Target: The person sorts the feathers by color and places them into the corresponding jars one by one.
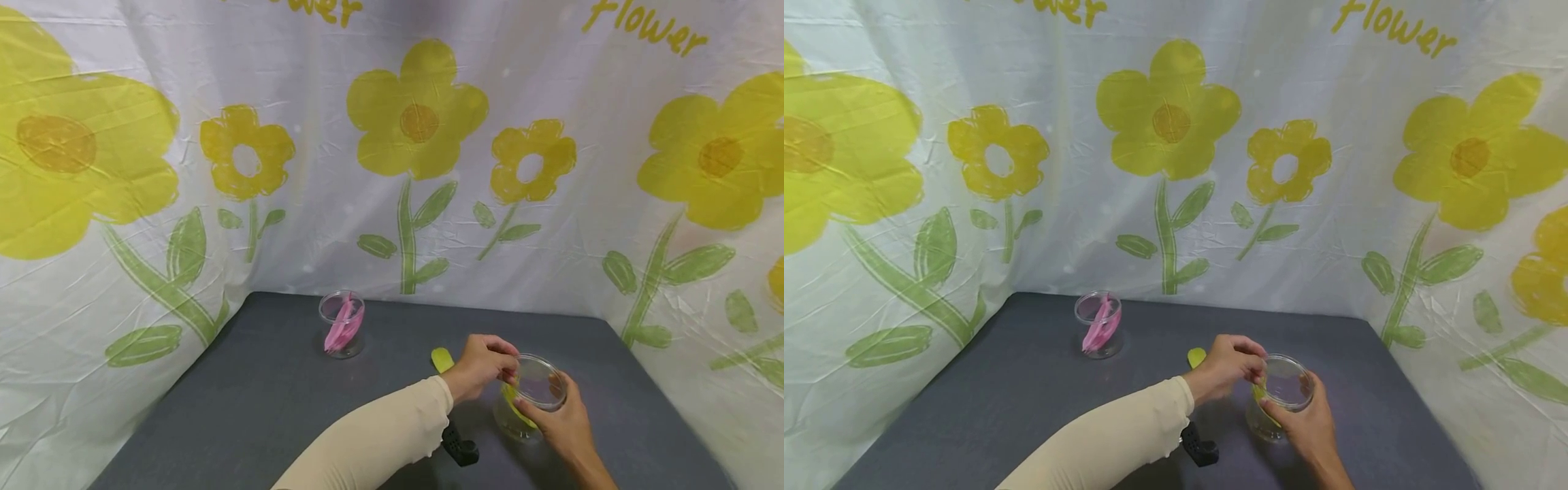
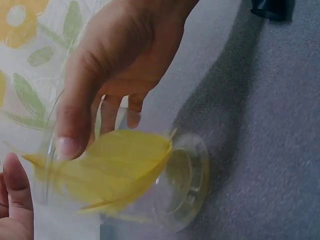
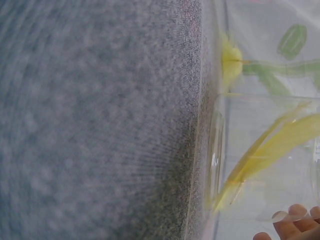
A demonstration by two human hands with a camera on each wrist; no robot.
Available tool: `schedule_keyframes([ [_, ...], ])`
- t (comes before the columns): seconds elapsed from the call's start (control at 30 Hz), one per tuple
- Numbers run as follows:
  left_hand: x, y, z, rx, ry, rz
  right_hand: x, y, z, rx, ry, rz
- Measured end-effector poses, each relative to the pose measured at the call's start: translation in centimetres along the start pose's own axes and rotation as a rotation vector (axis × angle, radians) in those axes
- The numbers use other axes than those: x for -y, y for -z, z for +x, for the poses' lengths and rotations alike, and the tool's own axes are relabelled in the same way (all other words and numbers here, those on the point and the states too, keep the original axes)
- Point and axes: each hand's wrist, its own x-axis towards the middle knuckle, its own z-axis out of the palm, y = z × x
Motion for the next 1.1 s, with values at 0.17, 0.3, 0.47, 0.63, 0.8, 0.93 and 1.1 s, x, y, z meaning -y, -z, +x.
schedule_keyframes([
  [0.17,-0.7,0.9,0.3,0.004,-0.012,-0.017,0.0,0.1,0.1,-0.006,0.002,-0.002],
  [0.3,-1.2,1.8,0.6,0.003,-0.016,-0.036,0.0,0.1,0.1,-0.017,0.009,-0.006],
  [0.47,-1.2,3.4,1.2,-0.012,-0.015,-0.051,0.0,-0.1,0.1,-0.047,0.023,-0.020],
  [0.63,-1.3,5.5,1.4,-0.027,-0.002,-0.042,-0.1,-0.2,0.2,-0.055,0.017,-0.030],
  [0.8,-1.5,7.8,1.6,-0.046,0.008,-0.046,-0.1,-0.1,0.2,-0.033,0.009,-0.038],
  [0.93,-0.9,10.1,2.3,-0.089,0.014,-0.041,0.1,0.0,0.2,-0.005,-0.005,-0.029],
  [1.1,0.0,12.5,3.0,-0.153,0.048,-0.030,0.1,0.0,0.1,-0.003,-0.007,-0.025],
])
